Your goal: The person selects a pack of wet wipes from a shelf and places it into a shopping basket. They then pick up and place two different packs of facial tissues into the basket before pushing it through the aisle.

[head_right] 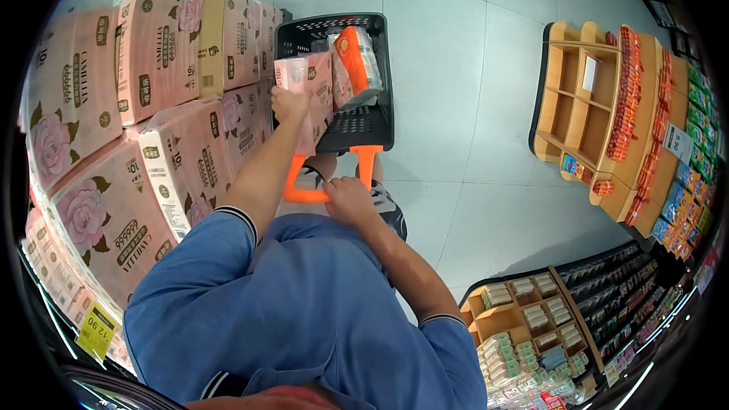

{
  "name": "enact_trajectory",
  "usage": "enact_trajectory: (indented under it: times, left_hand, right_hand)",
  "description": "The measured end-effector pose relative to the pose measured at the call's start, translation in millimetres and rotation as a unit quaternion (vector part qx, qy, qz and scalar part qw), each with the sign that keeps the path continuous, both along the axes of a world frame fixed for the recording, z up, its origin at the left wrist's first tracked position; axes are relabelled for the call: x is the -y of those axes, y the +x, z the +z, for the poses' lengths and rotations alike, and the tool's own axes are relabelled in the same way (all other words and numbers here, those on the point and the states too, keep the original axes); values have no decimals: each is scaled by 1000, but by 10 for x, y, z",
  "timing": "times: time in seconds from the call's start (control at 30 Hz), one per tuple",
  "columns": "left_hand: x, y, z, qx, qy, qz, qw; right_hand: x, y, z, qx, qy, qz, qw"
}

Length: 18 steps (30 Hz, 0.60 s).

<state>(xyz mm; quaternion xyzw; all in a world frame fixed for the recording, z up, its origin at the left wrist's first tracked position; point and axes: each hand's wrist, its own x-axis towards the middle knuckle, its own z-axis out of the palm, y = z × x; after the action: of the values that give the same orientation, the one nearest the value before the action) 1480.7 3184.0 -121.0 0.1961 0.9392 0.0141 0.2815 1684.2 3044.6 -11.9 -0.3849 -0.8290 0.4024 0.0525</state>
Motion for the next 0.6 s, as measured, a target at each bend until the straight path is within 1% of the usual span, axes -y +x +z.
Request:
enact_trajectory:
  times: [0.03,0.07,0.13,0.2,0.27,0.33,0.37,0.4,0.47,0.5,0.57,0.6]
  left_hand:
    - [-11,13,-88,2,-4,8,1000]
    - [-46,25,-186,13,-11,-4,1000]
    - [-54,42,-447,25,-26,-9,999]
    - [-172,92,-704,-22,-33,-51,998]
    - [-153,146,-865,-18,-27,-43,999]
    - [-221,151,-1015,76,-41,-34,996]
    - [-201,155,-1053,127,-40,-103,986]
    - [-156,174,-1117,185,-13,-123,975]
    - [33,152,-1748,292,47,-176,939]
    - [67,181,-1845,290,52,-176,939]
    - [93,155,-1835,370,-25,-222,902]
    - [126,162,-1556,365,3,-220,904]
  right_hand:
    - [-14,-37,26,12,-48,3,999]
    - [-49,-65,36,13,-52,11,999]
    - [-66,-105,58,131,-111,35,985]
    - [-32,-90,-1,124,-101,34,987]
    - [17,-72,0,118,-94,36,988]
    - [-56,-121,34,108,-79,18,991]
    - [-64,-127,33,119,-105,34,987]
    - [-62,-128,26,120,-101,35,987]
    - [-46,-118,20,124,-88,23,988]
    - [-60,-116,22,123,-83,23,989]
    - [-77,-154,46,146,-101,34,984]
    - [-75,-170,66,141,-95,33,985]
